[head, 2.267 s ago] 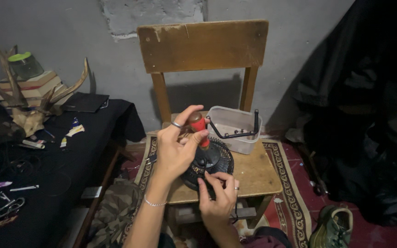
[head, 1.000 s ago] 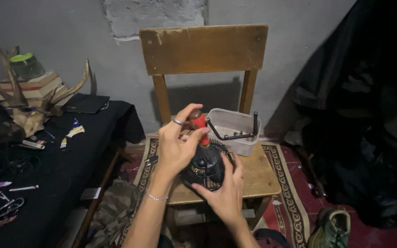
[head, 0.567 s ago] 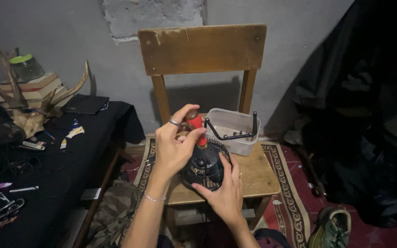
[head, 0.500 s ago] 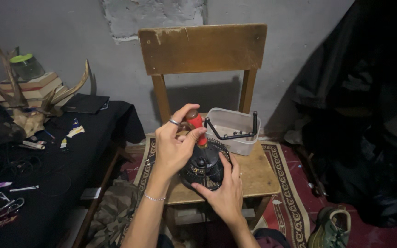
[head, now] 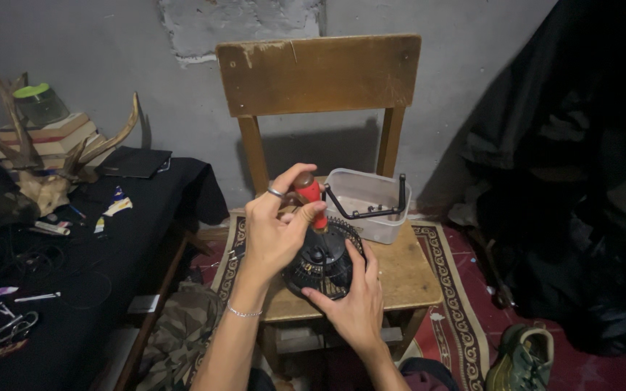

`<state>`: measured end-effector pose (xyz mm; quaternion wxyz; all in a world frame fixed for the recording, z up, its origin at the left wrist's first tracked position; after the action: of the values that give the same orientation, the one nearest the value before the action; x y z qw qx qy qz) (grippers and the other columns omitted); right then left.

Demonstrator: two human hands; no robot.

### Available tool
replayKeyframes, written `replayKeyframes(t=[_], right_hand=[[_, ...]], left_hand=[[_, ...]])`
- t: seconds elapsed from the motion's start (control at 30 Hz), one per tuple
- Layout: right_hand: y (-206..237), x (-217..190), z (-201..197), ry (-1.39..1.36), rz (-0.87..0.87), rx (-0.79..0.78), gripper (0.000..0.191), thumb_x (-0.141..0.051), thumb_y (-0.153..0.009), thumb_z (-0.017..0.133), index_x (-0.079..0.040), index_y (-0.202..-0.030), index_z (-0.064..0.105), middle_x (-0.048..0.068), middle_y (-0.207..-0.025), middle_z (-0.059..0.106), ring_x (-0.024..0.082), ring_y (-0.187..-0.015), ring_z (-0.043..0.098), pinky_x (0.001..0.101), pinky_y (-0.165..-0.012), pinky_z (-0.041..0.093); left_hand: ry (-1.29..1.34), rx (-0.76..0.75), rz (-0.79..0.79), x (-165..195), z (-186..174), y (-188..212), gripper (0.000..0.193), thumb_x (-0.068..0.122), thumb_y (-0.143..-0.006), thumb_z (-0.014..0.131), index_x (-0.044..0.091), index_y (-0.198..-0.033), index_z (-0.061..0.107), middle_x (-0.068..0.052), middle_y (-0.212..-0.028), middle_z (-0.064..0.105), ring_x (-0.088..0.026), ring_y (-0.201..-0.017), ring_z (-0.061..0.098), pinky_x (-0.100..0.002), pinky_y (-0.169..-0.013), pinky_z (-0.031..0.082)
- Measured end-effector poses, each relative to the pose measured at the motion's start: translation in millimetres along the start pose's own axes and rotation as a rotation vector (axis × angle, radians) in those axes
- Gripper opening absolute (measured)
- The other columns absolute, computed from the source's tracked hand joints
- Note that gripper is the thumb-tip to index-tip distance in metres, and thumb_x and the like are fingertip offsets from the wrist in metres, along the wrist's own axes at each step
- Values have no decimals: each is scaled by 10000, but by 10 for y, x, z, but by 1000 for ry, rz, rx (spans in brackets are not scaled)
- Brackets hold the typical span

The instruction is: The person uses a screwdriver to unscrew the rear housing of a small electric desk fan resting on a wooden chair, holding the fan steady with the other hand. They reposition the fan repeatedly to reach different screws and turn the fan over to work on its back panel.

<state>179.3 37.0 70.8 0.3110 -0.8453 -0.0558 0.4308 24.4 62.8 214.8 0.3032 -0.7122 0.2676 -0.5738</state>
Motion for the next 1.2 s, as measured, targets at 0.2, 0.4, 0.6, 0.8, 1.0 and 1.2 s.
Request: replayKeyframes(t=[0.2,0.4,0.6,0.8,1.0,1.2], right_hand=[[10,-3,0,-32,-29,13,1085,-347,-534,983,-91,-1445,453,230,-1453,452,442,-1238,557,487,-985,486],[-5,-25,-2,-41,-72,29,1086,-323,-523,993,-68,-1436,463,237,-1424,457,440,-1239,544,489,-994,475],[-7,-22,-5,-41,-68,30,1084,-319,-520,995,-81,-1437,469,231,-1418,464,437,-1238,545,490,-996,474],[-6,-15,-13,-28,-52,32,1085,-324,-510,996,-89,-1430,470,238,-1416,450,445,-1240,535,495,-1001,472],[-6,39,-5,-20,1,15,1065,-327,-497,996,-98,-1406,490,221,-1408,467,433,-1221,557,497,-981,484],[-9,39,-13,-7,6,42,1048,-338,-482,993,-106,-1384,513,214,-1385,483,428,-1209,566,492,-966,494]], left_hand=[[-77,-77,-14,-3,99,-22,600,88,-791,872,139,-1349,657,-46,-911,740,-56,-724,684,-210,-596,567],[-133,16,217,201,194,-3,545,124,-743,942,135,-1232,701,-37,-898,592,-79,-681,613,-220,-570,515],[-56,-49,29,28,228,-108,489,85,-780,874,87,-1238,701,-61,-930,688,-93,-703,670,-240,-550,550],[43,-254,108,157,226,-129,359,-9,-978,651,36,-1330,596,-133,-1228,759,-146,-1017,765,-300,-886,626],[160,-323,-66,-45,259,-150,331,12,-940,701,10,-1259,613,-132,-984,750,-133,-797,747,-279,-704,631],[-16,-130,4,-88,103,-216,404,102,-858,826,11,-1153,566,-63,-903,712,-89,-737,725,-234,-559,592]])
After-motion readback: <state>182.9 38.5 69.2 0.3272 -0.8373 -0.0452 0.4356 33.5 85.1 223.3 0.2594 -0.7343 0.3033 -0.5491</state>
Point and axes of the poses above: each hand's wrist, its own y-axis away from the middle knuckle, its own z-axis out of the palm, x = y × z, the point moved 10 cm from there along -y, towards the middle knuckle
